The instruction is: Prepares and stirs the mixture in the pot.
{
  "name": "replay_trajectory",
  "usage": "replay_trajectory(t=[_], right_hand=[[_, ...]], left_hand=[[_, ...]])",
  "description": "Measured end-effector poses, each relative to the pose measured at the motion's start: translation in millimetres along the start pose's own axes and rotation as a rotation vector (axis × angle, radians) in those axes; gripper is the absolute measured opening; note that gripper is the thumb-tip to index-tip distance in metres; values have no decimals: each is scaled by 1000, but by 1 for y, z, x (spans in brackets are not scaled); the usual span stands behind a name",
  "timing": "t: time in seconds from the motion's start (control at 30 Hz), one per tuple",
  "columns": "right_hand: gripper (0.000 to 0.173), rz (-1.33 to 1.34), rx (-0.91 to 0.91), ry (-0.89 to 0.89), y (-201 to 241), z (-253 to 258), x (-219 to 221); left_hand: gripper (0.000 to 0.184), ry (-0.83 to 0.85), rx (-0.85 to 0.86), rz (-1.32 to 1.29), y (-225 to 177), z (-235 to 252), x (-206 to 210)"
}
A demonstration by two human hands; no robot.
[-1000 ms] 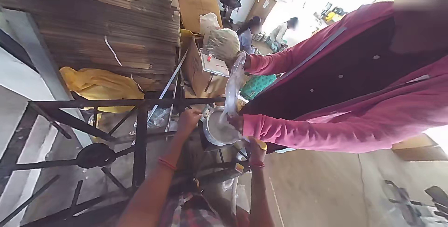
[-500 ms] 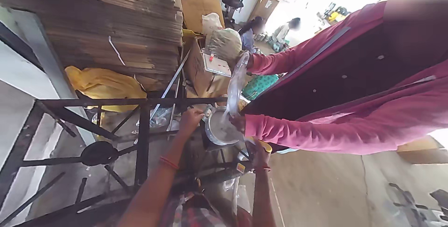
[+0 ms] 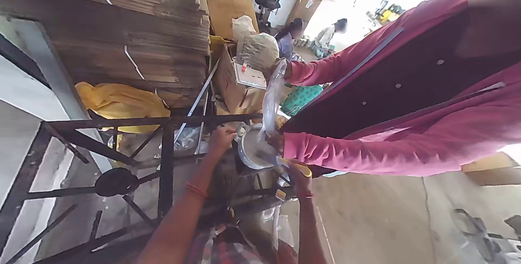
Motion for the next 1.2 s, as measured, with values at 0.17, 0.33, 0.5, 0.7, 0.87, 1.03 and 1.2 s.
replay_trajectory(t=[0.17, 0.33, 0.5, 0.7, 0.87, 1.03, 1.2], right_hand=[[22, -9, 23, -152, -4, 6, -11], [17, -13, 27, -33, 9, 0, 1], [21, -78, 33, -192, 7, 6, -8], [19, -71, 4, -92, 15, 0, 6], [17, -16, 21, -231, 8, 3, 8], [19, -38, 22, -92, 16, -5, 3], [19, -23, 58, -275, 10, 4, 10]], left_hand=[[29, -6, 1, -2, 1, 0, 2], [29, 6, 7, 1, 2, 2, 1], [28, 5, -3, 16, 0, 0, 1], [29, 18, -13, 8, 1, 2, -2], [28, 8, -16, 25, -1, 0, 0], [30, 19, -17, 22, 2, 2, -1], [27, 18, -14, 44, -4, 0, 0]])
Point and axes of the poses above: each hand's wrist, its own z-axis towards the middle knuckle, its own x-axis out of the palm, y = z × x, the point moved 6 cm from there along z, towards the middle knuckle, and after that the axes turned 4 degrees about y, right-handed, at the moved point
